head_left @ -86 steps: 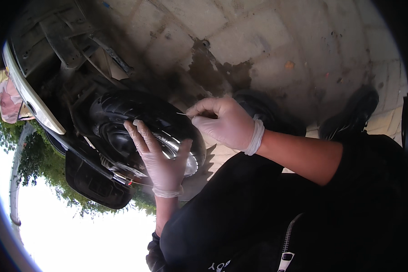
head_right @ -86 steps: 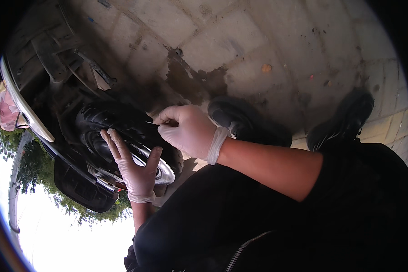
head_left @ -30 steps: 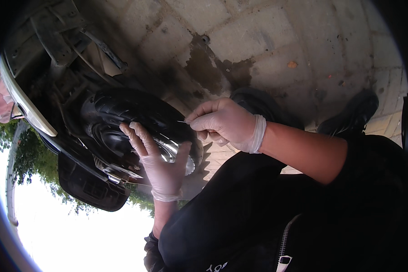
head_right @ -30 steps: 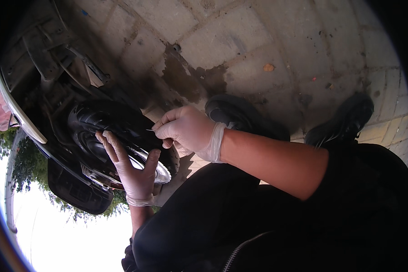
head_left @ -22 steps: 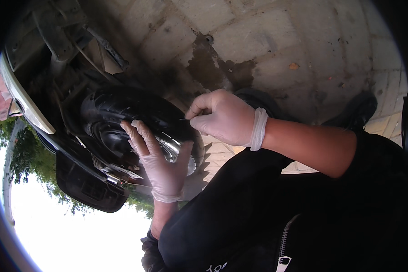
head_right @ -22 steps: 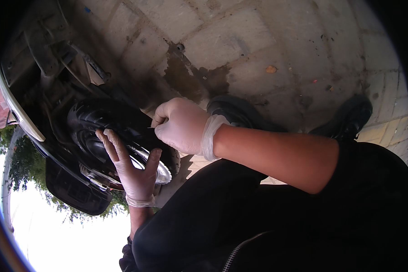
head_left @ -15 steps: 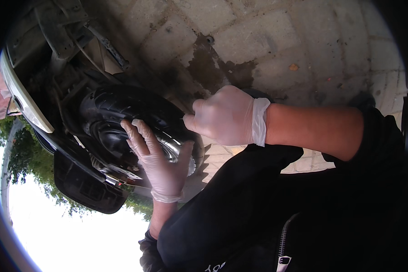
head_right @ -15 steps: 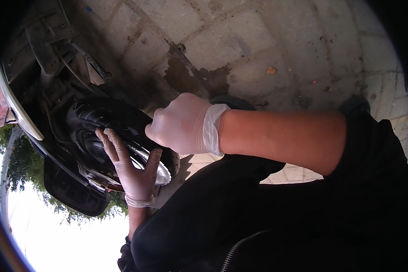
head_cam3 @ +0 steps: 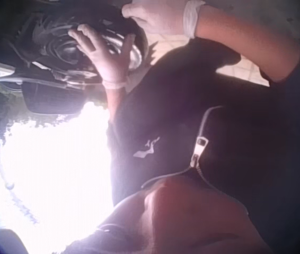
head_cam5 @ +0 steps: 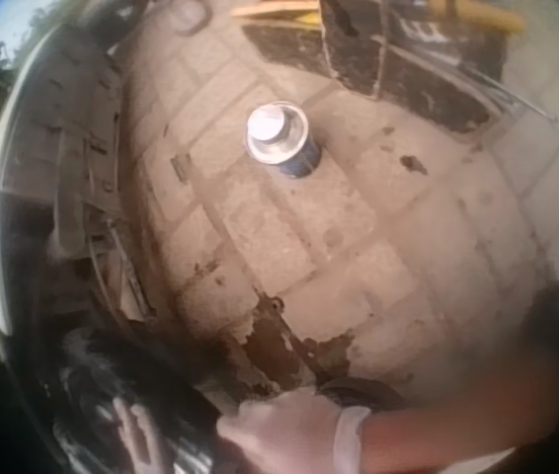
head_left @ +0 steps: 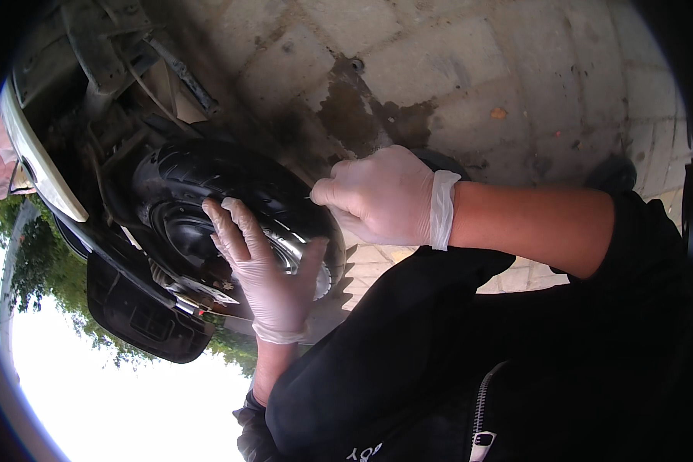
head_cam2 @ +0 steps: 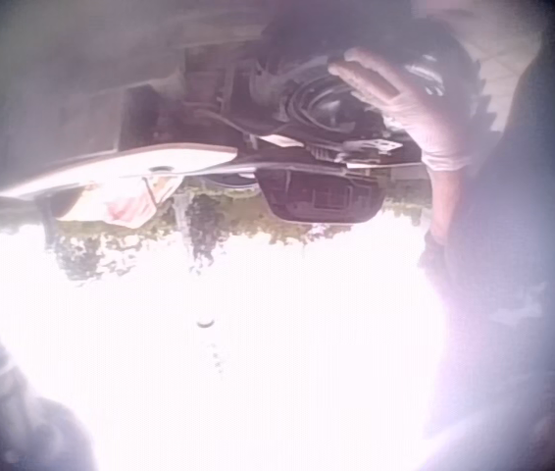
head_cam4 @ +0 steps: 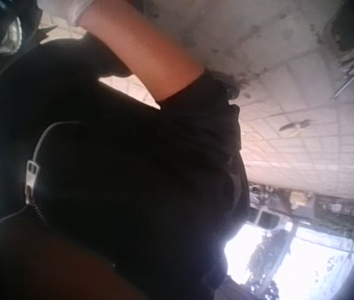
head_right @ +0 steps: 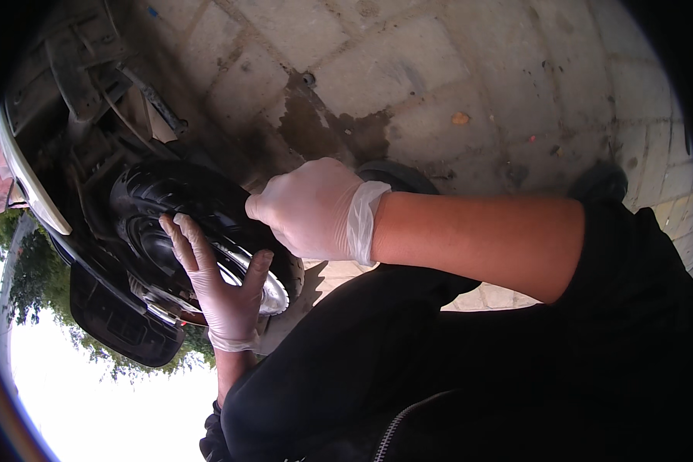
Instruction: The person repairs a punctured scooter tire by probing the puncture, preparing a rubber patch with adhesive, and inserting the patch into the tire using a screwdriver and pliers. The person works on the tire while the scooter is parked on a paved outdoor area.
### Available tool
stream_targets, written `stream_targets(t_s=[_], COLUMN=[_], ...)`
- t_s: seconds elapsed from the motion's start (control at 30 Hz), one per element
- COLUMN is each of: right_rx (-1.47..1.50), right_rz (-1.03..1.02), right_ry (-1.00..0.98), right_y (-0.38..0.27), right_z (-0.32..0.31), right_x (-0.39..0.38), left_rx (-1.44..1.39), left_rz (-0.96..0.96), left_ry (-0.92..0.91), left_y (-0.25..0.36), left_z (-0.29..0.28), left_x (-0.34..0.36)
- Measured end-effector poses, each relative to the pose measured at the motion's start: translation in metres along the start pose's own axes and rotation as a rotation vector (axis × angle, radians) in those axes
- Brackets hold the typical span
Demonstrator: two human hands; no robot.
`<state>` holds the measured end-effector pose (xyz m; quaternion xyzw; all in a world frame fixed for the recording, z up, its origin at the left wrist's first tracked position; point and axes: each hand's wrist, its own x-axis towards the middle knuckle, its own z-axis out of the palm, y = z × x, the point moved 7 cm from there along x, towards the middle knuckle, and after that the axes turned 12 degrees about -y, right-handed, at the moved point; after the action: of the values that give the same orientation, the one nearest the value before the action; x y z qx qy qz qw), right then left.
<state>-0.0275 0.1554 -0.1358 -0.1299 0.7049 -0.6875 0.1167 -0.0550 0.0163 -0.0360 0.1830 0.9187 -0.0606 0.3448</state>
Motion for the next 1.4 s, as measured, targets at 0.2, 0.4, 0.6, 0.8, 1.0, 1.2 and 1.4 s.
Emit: stream_targets(t_s=[0.2,0.4,0.6,0.8,1.0,1.2,1.4], right_rx=[-0.153,0.111,0.185,0.214,0.228,0.411,0.655], right_rz=[-0.010,0.203,0.152,0.172,0.170,0.252,0.329], right_ry=[-0.044,0.045,0.107,0.112,0.127,0.164,-0.087], right_y=[-0.001,0.007,0.007,0.007,0.009,0.010,0.024], right_z=[0.001,0.008,0.011,0.011,0.014,0.016,0.013], right_x=[-0.015,-0.027,-0.027,-0.027,-0.026,-0.025,-0.010], left_rx=[0.009,-0.022,-0.018,-0.023,-0.019,-0.017,-0.041], left_rz=[-0.025,-0.022,-0.033,-0.035,-0.034,-0.024,-0.041], left_ry=[-0.008,0.019,0.013,0.013,0.002,-0.008,0.007], left_y=[-0.001,0.001,0.002,0.001,-0.001,-0.002,0.000], left_z=[0.000,-0.003,-0.002,-0.002,-0.001,0.001,0.000], left_x=[-0.001,-0.001,0.000,0.000,0.000,0.001,-0.001])
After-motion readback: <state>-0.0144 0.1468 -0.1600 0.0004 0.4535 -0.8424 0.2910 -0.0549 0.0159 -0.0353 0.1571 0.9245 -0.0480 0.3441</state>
